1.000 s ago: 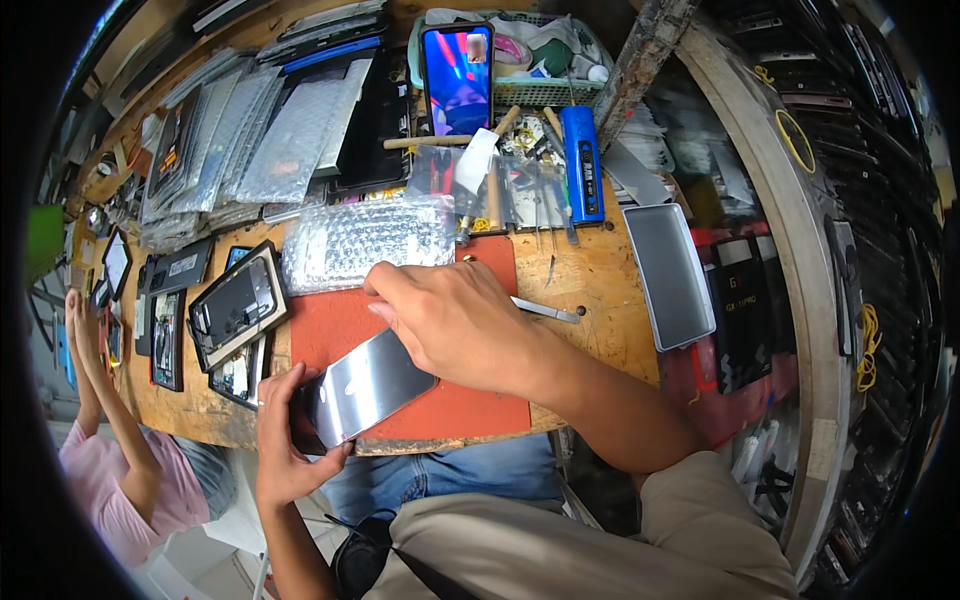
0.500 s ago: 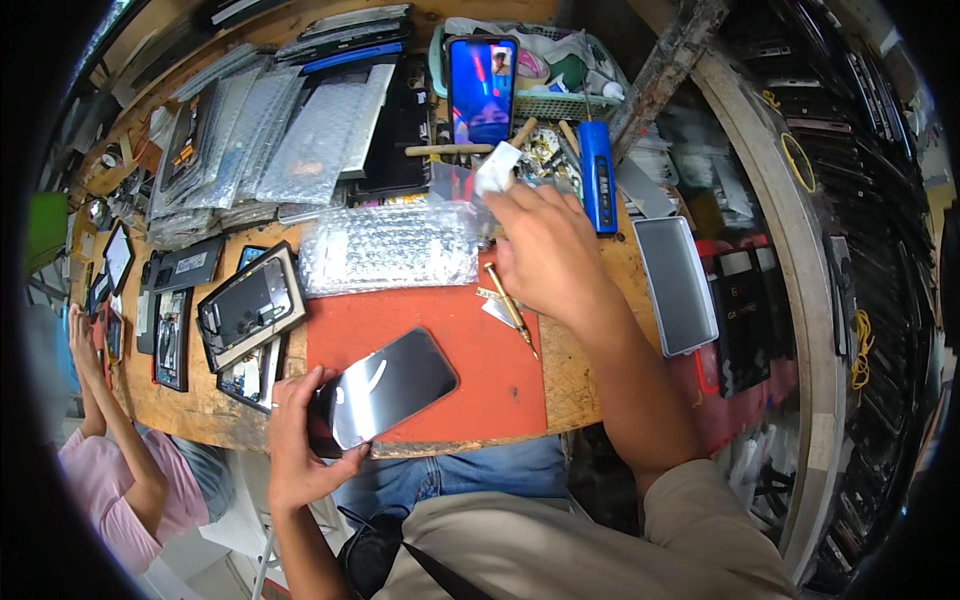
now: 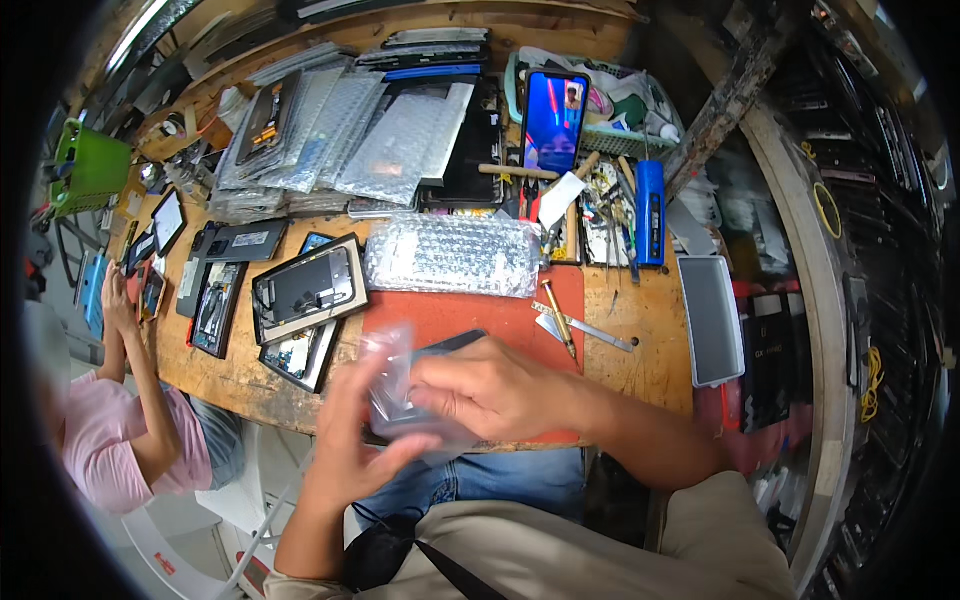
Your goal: The person disassembles and reassembles smartphones at a workbench. They remove back covers, handle internal components, and test the devices by powering them on. The person also wipes the screen of one phone and uses a plastic pry tool to open another device.
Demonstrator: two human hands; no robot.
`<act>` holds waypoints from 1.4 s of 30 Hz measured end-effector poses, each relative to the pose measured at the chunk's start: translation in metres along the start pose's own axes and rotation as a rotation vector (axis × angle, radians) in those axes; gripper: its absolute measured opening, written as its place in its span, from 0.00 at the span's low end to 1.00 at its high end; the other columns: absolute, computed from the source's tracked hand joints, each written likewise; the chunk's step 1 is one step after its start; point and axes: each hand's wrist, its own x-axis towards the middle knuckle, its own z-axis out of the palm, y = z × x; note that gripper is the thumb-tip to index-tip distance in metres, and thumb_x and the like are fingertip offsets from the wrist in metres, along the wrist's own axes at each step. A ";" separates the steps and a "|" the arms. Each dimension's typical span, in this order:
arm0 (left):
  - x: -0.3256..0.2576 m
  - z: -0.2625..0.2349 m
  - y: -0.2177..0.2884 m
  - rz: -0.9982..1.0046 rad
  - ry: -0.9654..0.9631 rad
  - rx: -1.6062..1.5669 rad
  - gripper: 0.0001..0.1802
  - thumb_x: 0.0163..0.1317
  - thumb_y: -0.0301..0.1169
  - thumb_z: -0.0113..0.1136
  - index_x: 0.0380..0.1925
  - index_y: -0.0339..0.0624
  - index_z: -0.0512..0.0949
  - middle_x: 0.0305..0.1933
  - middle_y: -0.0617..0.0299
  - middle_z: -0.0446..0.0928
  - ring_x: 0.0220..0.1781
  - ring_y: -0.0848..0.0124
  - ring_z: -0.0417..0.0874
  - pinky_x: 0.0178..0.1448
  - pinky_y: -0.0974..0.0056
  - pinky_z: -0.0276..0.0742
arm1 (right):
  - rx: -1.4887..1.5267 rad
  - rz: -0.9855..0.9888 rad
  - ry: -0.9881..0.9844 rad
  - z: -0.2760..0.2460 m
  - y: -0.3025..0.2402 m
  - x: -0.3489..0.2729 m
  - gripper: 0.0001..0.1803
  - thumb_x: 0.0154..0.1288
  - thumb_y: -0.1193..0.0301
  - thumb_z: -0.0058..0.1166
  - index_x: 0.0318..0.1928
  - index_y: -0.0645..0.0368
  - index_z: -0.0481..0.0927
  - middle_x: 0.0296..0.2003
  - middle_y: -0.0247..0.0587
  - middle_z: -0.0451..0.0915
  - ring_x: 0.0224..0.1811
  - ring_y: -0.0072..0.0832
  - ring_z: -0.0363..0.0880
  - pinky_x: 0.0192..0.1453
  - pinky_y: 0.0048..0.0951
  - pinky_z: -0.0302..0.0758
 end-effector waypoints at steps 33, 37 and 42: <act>-0.325 0.026 -0.274 -0.989 0.820 -0.313 0.18 0.78 0.37 0.52 0.24 0.53 0.67 0.19 0.74 0.62 0.17 0.79 0.64 0.22 0.65 0.59 | -1.476 0.389 0.625 -0.130 0.034 -0.030 0.08 0.65 0.73 0.65 0.43 0.60 0.89 0.51 0.42 0.87 0.55 0.45 0.81 0.63 0.43 0.70; -0.316 0.027 -0.272 -1.103 0.722 -0.191 0.15 0.72 0.32 0.55 0.24 0.49 0.69 0.19 0.73 0.66 0.19 0.80 0.62 0.23 0.64 0.56 | -1.376 0.234 0.838 -0.123 0.018 -0.020 0.02 0.62 0.75 0.67 0.33 0.59 0.88 0.42 0.39 0.87 0.52 0.40 0.83 0.59 0.40 0.72; -0.308 0.033 -0.273 -1.000 0.625 -0.025 0.08 0.60 0.18 0.60 0.26 0.41 0.71 0.27 0.68 0.69 0.30 0.76 0.67 0.32 0.60 0.61 | -0.762 0.225 0.722 -0.110 0.022 -0.020 0.05 0.68 0.79 0.64 0.33 0.68 0.85 0.29 0.40 0.82 0.27 0.25 0.77 0.32 0.30 0.70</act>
